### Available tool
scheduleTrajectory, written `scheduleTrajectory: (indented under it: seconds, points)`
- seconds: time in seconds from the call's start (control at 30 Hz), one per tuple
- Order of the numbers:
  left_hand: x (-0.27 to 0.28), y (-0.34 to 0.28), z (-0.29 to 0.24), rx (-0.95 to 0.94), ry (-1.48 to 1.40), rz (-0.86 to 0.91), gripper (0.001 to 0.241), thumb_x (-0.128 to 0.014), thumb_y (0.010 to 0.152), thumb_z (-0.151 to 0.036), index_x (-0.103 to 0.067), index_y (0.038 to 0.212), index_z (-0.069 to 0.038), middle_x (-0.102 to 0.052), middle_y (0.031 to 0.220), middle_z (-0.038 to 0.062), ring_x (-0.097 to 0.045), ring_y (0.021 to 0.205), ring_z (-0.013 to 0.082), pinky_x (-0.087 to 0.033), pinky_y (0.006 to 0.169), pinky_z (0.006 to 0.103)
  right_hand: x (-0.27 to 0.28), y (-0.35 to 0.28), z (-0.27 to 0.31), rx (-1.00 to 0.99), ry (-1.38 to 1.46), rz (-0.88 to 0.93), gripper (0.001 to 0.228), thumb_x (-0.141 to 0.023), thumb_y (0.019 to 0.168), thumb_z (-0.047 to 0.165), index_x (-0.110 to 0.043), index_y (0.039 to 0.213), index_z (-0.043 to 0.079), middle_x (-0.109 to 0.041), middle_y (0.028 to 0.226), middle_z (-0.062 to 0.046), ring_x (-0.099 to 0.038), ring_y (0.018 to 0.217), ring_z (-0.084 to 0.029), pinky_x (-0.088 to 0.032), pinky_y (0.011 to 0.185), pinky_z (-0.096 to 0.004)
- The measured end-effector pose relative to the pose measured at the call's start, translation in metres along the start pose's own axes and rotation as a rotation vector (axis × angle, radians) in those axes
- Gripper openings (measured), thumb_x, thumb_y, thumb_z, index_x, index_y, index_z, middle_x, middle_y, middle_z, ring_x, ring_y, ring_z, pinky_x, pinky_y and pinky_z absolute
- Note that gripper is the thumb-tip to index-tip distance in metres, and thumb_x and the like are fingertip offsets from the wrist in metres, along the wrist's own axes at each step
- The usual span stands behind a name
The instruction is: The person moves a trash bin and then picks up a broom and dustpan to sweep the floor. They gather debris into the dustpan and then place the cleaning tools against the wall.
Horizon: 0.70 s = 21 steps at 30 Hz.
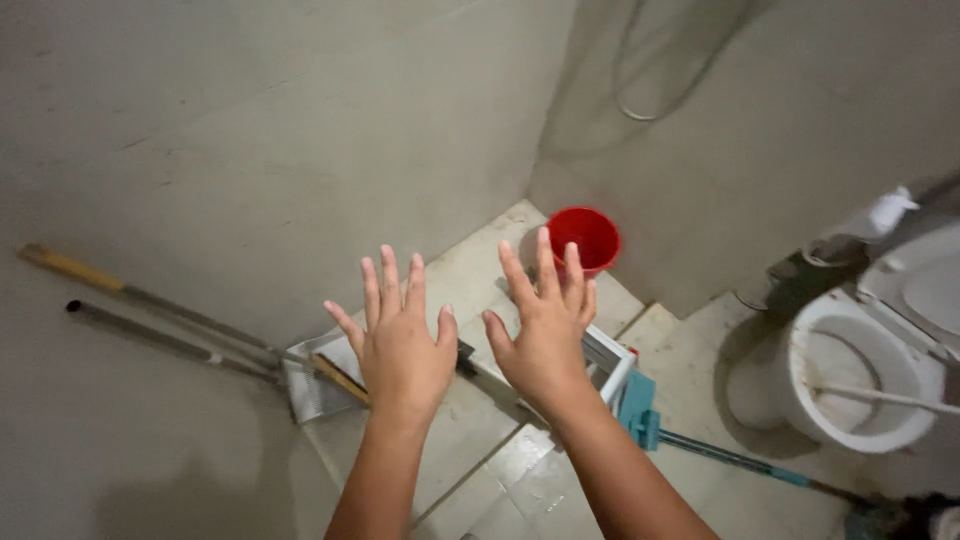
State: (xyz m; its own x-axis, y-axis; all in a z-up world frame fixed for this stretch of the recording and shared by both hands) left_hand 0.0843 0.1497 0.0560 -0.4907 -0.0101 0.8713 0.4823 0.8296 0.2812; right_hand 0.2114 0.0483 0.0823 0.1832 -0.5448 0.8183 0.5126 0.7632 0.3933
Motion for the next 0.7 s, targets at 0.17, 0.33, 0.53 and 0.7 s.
scheduleTrajectory:
  seconds: [0.17, 0.33, 0.53, 0.7]
  points:
    - [0.004, -0.026, -0.073, -0.074, -0.116, 0.011, 0.069, -0.064, 0.088, -0.032, -0.045, 0.151, -0.011, -0.025, 0.165, 0.014, -0.015, 0.154, 0.0321, 0.005, 0.116, 0.0703, 0.056, -0.028, -0.049, -0.048, -0.030, -0.039, 0.084, -0.082, 0.077, 0.027, -0.045, 0.153, 0.027, -0.022, 0.167, -0.017, -0.014, 0.152, -0.047, -0.012, 0.116, -0.067]
    - [-0.007, -0.058, -0.140, -0.152, -0.165, 0.022, 0.067, -0.066, 0.088, -0.029, -0.048, 0.149, -0.010, -0.026, 0.166, 0.014, -0.015, 0.155, 0.0323, 0.004, 0.117, 0.0705, 0.106, -0.067, -0.108, -0.120, -0.036, -0.070, 0.084, -0.082, 0.077, 0.026, -0.046, 0.152, 0.029, -0.024, 0.167, -0.016, -0.013, 0.153, -0.046, -0.010, 0.116, -0.068]
    - [-0.024, -0.101, -0.215, -0.242, -0.210, 0.037, 0.066, -0.068, 0.087, -0.028, -0.050, 0.148, -0.010, -0.028, 0.165, 0.013, -0.017, 0.154, 0.0331, 0.003, 0.116, 0.0712, 0.164, -0.112, -0.176, -0.185, -0.048, -0.097, 0.081, -0.082, 0.077, 0.026, -0.048, 0.151, 0.029, -0.022, 0.167, -0.017, -0.012, 0.153, -0.046, -0.010, 0.115, -0.068]
    - [-0.036, -0.139, -0.276, -0.310, -0.215, 0.069, 0.065, -0.069, 0.086, -0.026, -0.051, 0.147, -0.011, -0.031, 0.163, 0.014, -0.019, 0.154, 0.0344, -0.002, 0.117, 0.0699, 0.212, -0.151, -0.226, -0.228, -0.048, -0.126, 0.077, -0.081, 0.079, 0.026, -0.051, 0.149, 0.028, -0.024, 0.167, -0.016, -0.013, 0.153, -0.046, -0.010, 0.115, -0.069]
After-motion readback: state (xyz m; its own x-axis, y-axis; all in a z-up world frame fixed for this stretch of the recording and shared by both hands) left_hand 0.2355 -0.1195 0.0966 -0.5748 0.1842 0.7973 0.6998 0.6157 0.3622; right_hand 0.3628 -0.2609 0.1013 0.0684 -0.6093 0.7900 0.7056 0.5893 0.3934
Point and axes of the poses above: each hand's wrist, its own y-axis towards the middle knuckle, its own x-axis out of the back of the hand, z = x × y, the point moved 8 cm from there along y, towards the middle knuckle
